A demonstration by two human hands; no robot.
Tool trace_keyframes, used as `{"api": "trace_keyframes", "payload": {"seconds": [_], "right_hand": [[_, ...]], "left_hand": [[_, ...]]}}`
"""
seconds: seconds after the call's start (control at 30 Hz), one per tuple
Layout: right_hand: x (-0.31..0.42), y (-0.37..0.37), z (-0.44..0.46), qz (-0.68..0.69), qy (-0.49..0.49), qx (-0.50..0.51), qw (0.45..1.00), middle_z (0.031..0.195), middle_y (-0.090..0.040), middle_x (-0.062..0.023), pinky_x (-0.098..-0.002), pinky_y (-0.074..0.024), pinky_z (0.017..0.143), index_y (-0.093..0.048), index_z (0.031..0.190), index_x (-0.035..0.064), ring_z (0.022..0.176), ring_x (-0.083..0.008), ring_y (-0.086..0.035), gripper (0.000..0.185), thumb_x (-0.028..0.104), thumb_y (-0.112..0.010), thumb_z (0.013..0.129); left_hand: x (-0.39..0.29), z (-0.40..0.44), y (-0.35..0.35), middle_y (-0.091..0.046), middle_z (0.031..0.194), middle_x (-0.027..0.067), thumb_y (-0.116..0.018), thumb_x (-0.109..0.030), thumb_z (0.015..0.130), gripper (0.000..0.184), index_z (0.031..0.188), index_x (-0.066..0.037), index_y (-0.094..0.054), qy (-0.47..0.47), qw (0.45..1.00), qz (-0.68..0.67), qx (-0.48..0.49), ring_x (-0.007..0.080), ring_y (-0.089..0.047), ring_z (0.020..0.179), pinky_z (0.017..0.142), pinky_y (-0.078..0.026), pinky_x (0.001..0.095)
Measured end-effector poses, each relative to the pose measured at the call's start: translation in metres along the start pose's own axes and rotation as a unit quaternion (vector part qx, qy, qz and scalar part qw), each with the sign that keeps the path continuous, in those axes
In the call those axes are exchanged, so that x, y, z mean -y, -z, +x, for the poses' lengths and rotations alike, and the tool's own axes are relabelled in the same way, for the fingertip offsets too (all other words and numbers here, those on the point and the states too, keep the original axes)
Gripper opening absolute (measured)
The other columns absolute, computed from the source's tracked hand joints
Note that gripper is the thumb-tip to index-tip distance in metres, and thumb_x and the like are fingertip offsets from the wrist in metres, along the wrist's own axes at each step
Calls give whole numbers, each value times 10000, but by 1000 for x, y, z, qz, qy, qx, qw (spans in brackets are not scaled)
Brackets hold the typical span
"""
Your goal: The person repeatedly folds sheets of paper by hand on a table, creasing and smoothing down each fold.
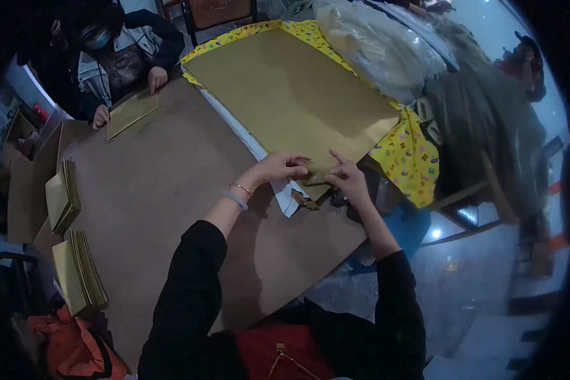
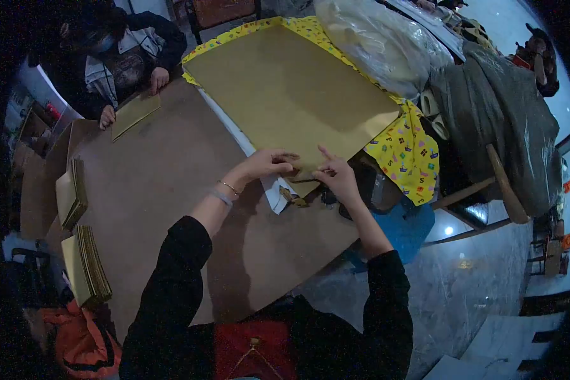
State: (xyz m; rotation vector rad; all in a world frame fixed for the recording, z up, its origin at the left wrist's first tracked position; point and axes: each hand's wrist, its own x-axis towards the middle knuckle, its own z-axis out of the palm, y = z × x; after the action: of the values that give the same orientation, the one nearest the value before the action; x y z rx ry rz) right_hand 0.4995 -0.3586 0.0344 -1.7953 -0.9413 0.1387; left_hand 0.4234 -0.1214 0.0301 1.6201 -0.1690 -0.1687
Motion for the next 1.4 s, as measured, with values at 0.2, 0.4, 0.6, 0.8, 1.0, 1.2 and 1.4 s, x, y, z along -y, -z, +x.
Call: {"api": "trace_keyframes", "payload": {"seconds": [0.2,0.4,0.6,0.8,1.0,1.2,1.4], "right_hand": [[21,-8,-2,-136,47,-113,983,1380,-435,-172,-321,-472,799,-604,917,10,1001,-221,-562,292,26,-757,669],[13,3,-4,-310,211,-7,927,1411,-421,-133,-395,-413,902,-674,840,37,1063,-285,-535,194,141,-733,688],[7,5,0,-213,124,28,969,1412,-415,-145,-384,-395,941,-699,830,49,1123,-310,-517,201,145,-746,659],[10,8,7,-78,-31,65,994,1434,-394,-124,-333,-411,928,-672,839,3,1142,-250,-515,196,122,-751,705],[-3,9,16,63,-42,36,996,1331,-469,-241,-369,-411,938,-663,852,-21,1167,-299,-519,202,135,-725,740],[9,-9,18,-153,104,-101,978,1134,-625,-160,-367,-454,803,-613,800,-20,954,-296,-598,134,97,-671,770],[1,-25,11,-198,79,-125,969,793,-595,-133,-317,-425,579,-591,843,-9,677,-232,-561,138,62,-684,770]], "left_hand": [[2,3,2,-664,829,20,-619,-214,886,340,1161,-15,-593,8,975,217,-48,76,-549,674,646,-471,240],[18,7,1,-672,833,45,-609,-190,880,317,1142,-12,-597,-32,994,77,-66,86,-564,701,653,-470,245],[-8,-4,-2,-689,888,57,-611,-176,875,323,1150,-9,-590,-14,988,140,-66,87,-599,759,688,-482,248],[20,8,1,-694,919,70,-612,-169,868,310,1135,-13,-596,-41,996,64,-53,94,-614,788,724,-490,265],[24,10,2,-690,919,51,-604,-233,884,299,1096,-23,-624,-55,987,128,-80,94,-607,803,733,-489,268],[0,1,-4,-670,821,12,-650,-269,862,286,1020,-31,-661,-11,991,112,-75,81,-573,729,679,-472,244],[-14,-8,-9,-686,807,9,-662,-205,854,231,998,-26,-686,39,991,97,-80,59,-580,705,646,-468,228]]}}
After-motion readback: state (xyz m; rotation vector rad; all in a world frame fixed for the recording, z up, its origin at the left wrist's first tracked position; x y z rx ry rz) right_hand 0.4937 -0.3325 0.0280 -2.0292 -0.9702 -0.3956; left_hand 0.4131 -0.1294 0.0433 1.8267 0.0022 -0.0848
